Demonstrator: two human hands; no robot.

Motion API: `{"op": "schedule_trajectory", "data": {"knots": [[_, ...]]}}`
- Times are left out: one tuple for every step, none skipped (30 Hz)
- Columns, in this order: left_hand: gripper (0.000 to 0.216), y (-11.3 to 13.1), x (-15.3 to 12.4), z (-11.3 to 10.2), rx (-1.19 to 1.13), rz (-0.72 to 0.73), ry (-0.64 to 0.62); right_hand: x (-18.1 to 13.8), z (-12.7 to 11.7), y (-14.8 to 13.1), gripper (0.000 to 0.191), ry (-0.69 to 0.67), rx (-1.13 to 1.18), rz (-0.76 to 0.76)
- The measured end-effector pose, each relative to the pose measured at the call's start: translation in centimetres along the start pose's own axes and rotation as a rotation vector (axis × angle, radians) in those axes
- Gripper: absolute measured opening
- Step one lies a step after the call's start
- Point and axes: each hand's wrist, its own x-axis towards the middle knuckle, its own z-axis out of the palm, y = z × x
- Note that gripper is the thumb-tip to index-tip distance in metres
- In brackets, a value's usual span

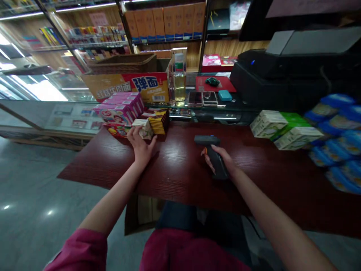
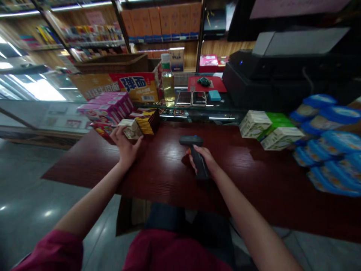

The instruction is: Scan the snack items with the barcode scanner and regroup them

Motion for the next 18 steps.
{"op": "schedule_trajectory", "data": {"knots": [[0.076,-1.0,0.3,-0.3,0.007,-0.08,0.041,1.1,1.2,0.2,0.05,-0.027,-0.004,0.013],[0.081,-1.7,0.5,-0.3,0.011,-0.156,0.063,1.9,2.1,0.4,0.05,-0.046,-0.004,0.02],[0.085,-2.2,0.7,-0.1,0.015,-0.221,0.071,2.6,2.8,0.5,0.05,-0.057,-0.001,0.027],[0.088,-2.6,0.8,0.2,0.02,-0.271,0.072,3.0,3.3,0.7,0.049,-0.062,0.003,0.031],[0.09,-2.9,0.9,0.6,0.027,-0.306,0.072,3.3,3.5,0.8,0.049,-0.063,0.01,0.037],[0.091,-3.0,0.9,0.9,0.034,-0.328,0.075,3.3,3.6,0.8,0.048,-0.06,0.02,0.041],[0.09,-3.2,1.0,1.1,0.039,-0.341,0.083,3.3,3.5,0.9,0.047,-0.054,0.035,0.042],[0.088,-3.2,0.9,1.2,0.041,-0.348,0.093,3.1,3.3,0.9,0.047,-0.047,0.055,0.041],[0.084,-3.3,0.9,1.1,0.041,-0.35,0.098,2.9,3.2,0.9,0.047,-0.04,0.077,0.038],[0.081,-3.3,0.8,0.9,0.04,-0.35,0.101,2.8,3.0,0.8,0.046,-0.031,0.099,0.033],[0.076,-3.3,0.7,0.7,0.037,-0.347,0.103,2.7,2.9,0.8,0.046,-0.023,0.119,0.028],[0.072,-3.2,0.6,0.3,0.031,-0.341,0.103,2.6,2.8,0.8,0.046,-0.018,0.134,0.026],[0.067,-3.1,0.6,0.0,0.022,-0.333,0.101,2.5,2.8,0.8,0.046,-0.014,0.143,0.027],[0.063,-2.9,0.5,-0.2,0.01,-0.321,0.094,2.5,2.8,0.9,0.046,-0.014,0.147,0.03],[0.06,-2.7,0.4,-0.3,-0.009,-0.308,0.08,2.6,2.8,0.9,0.046,-0.015,0.147,0.035],[0.057,-2.5,0.3,-0.3,-0.037,-0.297,0.059,2.7,2.8,0.9,0.046,-0.019,0.145,0.041],[0.057,-2.3,0.2,-0.2,-0.076,-0.288,0.032,2.8,2.8,1.0,0.046,-0.026,0.141,0.048],[0.057,-2.0,0.1,0.1,-0.126,-0.286,0.004,2.8,2.8,1.0,0.045,-0.033,0.136,0.054]]}}
